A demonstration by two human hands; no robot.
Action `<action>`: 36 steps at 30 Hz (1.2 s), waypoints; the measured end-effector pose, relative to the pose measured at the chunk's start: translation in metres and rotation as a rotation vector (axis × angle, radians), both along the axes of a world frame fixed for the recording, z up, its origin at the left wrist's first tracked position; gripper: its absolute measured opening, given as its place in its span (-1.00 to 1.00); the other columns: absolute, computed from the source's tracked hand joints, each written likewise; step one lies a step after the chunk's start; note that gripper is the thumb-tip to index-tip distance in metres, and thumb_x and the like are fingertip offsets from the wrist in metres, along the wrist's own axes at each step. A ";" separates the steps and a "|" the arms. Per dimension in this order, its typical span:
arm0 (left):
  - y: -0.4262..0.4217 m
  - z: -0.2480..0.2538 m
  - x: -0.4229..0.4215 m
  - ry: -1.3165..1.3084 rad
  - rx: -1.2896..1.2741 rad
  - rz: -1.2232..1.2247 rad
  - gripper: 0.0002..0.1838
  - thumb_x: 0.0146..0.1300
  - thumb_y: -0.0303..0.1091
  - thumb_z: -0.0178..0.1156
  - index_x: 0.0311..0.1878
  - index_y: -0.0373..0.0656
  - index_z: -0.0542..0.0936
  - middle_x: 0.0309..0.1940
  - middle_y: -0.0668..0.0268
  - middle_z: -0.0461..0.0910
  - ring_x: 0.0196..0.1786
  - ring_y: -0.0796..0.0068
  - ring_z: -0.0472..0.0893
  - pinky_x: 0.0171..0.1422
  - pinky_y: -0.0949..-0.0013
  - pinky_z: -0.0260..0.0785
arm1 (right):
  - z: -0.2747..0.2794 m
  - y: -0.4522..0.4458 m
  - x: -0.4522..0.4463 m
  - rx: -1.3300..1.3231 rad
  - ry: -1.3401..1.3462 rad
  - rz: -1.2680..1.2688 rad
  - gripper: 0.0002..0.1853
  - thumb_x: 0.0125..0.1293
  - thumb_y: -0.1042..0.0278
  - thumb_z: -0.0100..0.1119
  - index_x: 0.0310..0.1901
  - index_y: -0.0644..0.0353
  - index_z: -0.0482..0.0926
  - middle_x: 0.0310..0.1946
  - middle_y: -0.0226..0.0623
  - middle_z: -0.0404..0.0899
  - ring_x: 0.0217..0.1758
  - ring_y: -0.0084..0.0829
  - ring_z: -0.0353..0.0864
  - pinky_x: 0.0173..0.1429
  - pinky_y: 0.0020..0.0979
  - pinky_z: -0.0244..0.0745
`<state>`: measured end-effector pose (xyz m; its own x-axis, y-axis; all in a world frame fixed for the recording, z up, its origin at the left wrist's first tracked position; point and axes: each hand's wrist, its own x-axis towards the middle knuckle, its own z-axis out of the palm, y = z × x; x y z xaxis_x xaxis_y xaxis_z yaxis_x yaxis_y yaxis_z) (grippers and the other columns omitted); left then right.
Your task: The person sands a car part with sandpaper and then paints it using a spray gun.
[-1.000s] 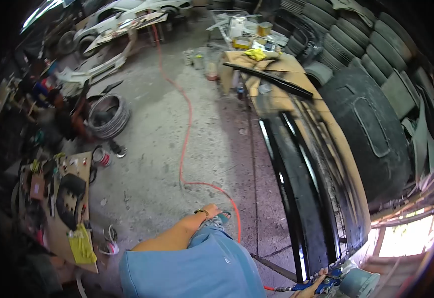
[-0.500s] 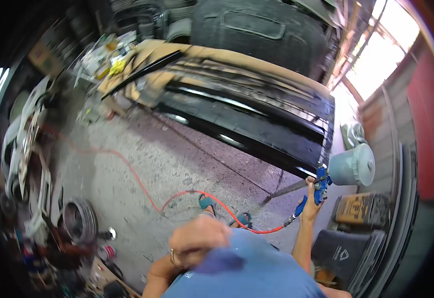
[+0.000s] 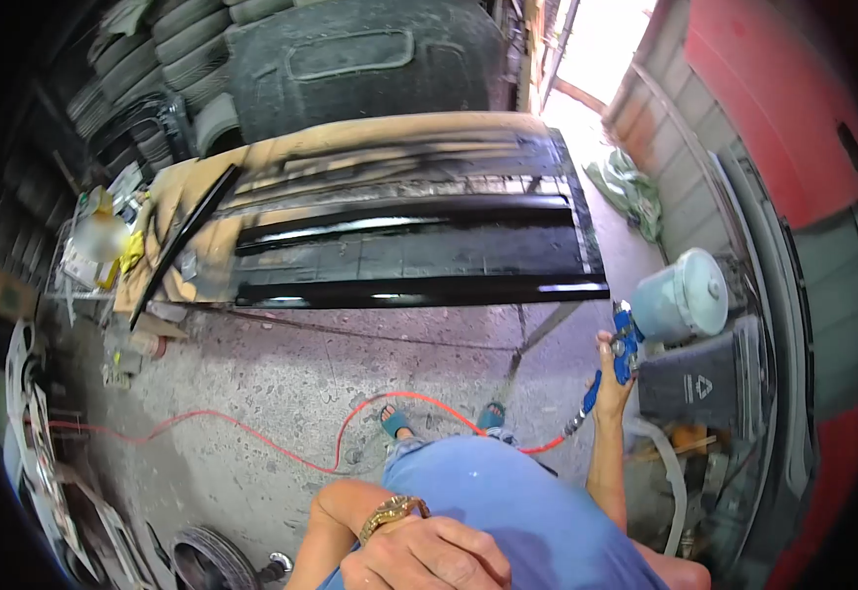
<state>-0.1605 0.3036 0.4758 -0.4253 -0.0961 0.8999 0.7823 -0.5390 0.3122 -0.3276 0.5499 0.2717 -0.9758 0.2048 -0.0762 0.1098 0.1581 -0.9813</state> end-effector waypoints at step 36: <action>-0.082 -0.200 -0.026 -0.722 -0.704 -0.067 -0.24 0.20 -0.11 0.28 0.43 -0.12 0.25 0.28 0.07 0.36 0.19 0.27 0.44 0.21 0.27 0.30 | 0.077 -0.116 0.058 -0.221 0.180 -0.128 -0.54 0.46 0.29 0.04 0.33 0.18 0.29 0.18 -0.27 0.52 0.30 -0.43 0.46 -0.46 -0.65 0.31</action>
